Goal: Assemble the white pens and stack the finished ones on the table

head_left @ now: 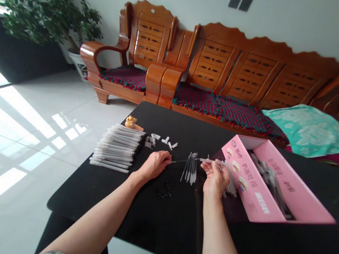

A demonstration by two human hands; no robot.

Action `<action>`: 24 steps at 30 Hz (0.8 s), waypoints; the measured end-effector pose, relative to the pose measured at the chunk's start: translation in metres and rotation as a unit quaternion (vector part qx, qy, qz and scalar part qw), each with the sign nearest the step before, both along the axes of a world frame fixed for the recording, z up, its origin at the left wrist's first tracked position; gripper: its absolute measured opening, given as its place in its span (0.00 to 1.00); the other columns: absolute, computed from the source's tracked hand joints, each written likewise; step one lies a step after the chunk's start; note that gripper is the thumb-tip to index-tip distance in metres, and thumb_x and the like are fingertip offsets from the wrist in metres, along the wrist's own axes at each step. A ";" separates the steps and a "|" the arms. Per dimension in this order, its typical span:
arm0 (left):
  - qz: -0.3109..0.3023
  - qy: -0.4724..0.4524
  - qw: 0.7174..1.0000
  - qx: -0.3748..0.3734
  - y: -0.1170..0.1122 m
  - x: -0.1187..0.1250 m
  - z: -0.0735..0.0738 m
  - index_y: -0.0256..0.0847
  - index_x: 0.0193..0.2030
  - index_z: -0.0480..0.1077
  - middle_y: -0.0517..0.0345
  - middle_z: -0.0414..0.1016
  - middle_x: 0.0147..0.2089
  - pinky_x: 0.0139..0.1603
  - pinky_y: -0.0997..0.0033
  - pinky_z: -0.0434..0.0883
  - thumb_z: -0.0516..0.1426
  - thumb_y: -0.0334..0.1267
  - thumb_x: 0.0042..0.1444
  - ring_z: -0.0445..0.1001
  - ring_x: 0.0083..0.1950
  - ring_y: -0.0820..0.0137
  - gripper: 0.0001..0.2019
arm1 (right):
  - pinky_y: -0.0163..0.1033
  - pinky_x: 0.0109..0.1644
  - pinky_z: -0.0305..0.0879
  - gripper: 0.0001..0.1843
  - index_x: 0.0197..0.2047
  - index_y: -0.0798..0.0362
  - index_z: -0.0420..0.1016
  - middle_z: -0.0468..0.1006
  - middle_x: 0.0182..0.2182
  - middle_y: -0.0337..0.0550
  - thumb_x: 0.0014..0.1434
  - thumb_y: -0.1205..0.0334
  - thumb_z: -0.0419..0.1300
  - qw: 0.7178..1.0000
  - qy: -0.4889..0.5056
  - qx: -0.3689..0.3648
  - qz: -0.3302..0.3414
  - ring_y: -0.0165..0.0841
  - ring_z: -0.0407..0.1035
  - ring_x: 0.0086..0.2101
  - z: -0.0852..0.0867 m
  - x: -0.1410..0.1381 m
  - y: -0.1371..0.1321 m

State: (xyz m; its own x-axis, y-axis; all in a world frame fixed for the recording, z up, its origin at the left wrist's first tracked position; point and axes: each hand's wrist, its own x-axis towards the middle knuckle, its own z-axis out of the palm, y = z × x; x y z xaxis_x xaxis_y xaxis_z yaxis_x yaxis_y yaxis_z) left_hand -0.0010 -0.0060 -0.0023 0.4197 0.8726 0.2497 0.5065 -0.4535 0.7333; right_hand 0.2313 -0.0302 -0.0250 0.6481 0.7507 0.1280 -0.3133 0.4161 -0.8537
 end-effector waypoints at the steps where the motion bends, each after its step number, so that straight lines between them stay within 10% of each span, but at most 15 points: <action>1: -0.001 0.004 1.000 -0.002 0.000 0.000 0.001 0.38 0.32 0.71 0.61 0.71 0.26 0.35 0.75 0.64 0.54 0.30 0.57 0.70 0.28 0.73 0.05 | 0.40 0.31 0.77 0.16 0.39 0.54 0.68 0.82 0.25 0.40 0.50 0.61 0.69 1.000 -0.001 0.000 0.002 0.34 0.78 0.24 -0.001 0.001 0.000; 16: -0.010 -0.229 0.967 -0.108 -0.005 0.012 -0.004 0.37 0.45 0.71 0.55 0.76 0.34 0.31 0.76 0.71 0.51 0.38 0.62 0.76 0.29 0.73 0.11 | 0.37 0.28 0.78 0.12 0.36 0.55 0.75 0.83 0.28 0.44 0.48 0.64 0.70 0.967 0.056 -0.065 0.242 0.35 0.78 0.25 0.006 -0.014 -0.005; 20: 0.148 -0.142 0.978 -0.024 0.003 0.000 -0.005 0.39 0.41 0.74 0.58 0.75 0.31 0.34 0.76 0.70 0.53 0.36 0.60 0.74 0.28 0.73 0.08 | 0.34 0.30 0.78 0.04 0.33 0.54 0.78 0.83 0.26 0.40 0.51 0.66 0.67 0.972 0.144 -0.026 0.185 0.30 0.78 0.25 0.002 0.000 -0.001; 24: 0.145 -0.031 0.988 0.048 0.007 0.001 -0.009 0.40 0.42 0.77 0.54 0.75 0.37 0.42 0.73 0.69 0.55 0.36 0.60 0.74 0.36 0.70 0.09 | 0.33 0.30 0.78 0.06 0.34 0.54 0.79 0.84 0.28 0.41 0.51 0.65 0.68 0.964 0.137 -0.031 0.226 0.31 0.78 0.26 0.004 -0.003 -0.003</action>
